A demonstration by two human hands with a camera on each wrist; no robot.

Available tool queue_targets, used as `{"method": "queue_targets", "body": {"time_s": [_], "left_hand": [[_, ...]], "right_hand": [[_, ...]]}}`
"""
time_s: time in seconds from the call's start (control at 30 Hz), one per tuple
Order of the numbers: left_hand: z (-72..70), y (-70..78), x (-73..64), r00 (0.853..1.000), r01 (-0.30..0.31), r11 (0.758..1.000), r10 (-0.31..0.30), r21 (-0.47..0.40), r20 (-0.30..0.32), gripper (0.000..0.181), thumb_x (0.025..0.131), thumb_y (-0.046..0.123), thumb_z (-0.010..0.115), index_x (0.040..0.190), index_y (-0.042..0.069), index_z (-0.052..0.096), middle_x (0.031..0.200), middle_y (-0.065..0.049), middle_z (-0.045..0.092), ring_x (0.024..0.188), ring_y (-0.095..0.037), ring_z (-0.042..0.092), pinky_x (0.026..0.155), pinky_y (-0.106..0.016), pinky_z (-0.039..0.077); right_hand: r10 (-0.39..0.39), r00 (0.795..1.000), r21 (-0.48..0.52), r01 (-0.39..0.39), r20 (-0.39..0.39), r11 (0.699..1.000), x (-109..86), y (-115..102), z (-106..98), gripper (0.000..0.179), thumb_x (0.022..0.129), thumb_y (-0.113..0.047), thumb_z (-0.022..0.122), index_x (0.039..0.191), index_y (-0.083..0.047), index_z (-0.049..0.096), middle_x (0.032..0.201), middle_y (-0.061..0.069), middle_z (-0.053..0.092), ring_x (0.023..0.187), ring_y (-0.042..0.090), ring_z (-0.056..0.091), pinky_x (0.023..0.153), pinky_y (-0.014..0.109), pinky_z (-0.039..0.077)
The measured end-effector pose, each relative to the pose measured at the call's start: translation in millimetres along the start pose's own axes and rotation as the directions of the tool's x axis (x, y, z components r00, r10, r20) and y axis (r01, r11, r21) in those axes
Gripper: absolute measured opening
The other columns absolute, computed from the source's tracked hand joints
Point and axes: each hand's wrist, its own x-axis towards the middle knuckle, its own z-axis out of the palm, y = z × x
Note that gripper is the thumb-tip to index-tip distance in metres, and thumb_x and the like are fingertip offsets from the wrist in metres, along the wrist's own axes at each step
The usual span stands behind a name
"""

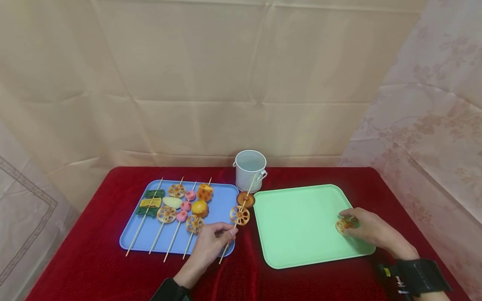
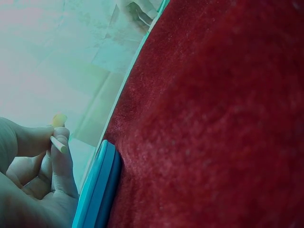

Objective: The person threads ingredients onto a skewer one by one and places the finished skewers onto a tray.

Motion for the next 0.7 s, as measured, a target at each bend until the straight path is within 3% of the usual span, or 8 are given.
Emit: {"method": "queue_targets", "body": {"time_s": [0.3, 0.47, 0.7], "left_hand": [[0.1, -0.2, 0.1, 1.0, -0.006, 1.0, 0.006, 0.011, -0.007, 0.016, 0.094, 0.012, 0.075, 0.098, -0.004, 0.078, 0.079, -0.009, 0.075, 0.074, -0.017, 0.071, 0.067, -0.022, 0.052], [0.1, -0.2, 0.0, 1.0, 0.001, 1.0, -0.001, 0.012, -0.007, 0.016, 0.094, 0.012, 0.075, 0.098, -0.003, 0.078, 0.079, -0.008, 0.075, 0.074, -0.016, 0.07, 0.066, -0.022, 0.052], [0.4, -0.5, -0.1, 1.0, -0.006, 1.0, 0.006, 0.006, -0.009, 0.016, 0.094, 0.011, 0.075, 0.097, -0.004, 0.078, 0.079, -0.008, 0.074, 0.074, -0.015, 0.07, 0.066, -0.022, 0.052]], "right_hand": [[0.007, 1.0, -0.035, -0.007, 0.011, 0.999, 4.6, 1.7, 1.3, 0.05, 0.082, -0.017, 0.086, 0.121, 0.009, 0.067, 0.109, 0.013, 0.067, 0.1, 0.03, 0.06, 0.081, 0.047, 0.05], [0.0, 1.0, -0.01, 0.0, 0.001, 1.0, 3.8, 3.3, 2.3, 0.044, 0.083, -0.02, 0.086, 0.113, 0.007, 0.069, 0.103, 0.01, 0.062, 0.093, 0.026, 0.055, 0.077, 0.042, 0.047], [0.059, 0.998, 0.042, -0.058, -0.004, 0.997, 3.7, 1.2, 3.7, 0.047, 0.082, -0.022, 0.087, 0.11, 0.004, 0.06, 0.096, 0.009, 0.058, 0.089, 0.025, 0.053, 0.071, 0.038, 0.043]]}}
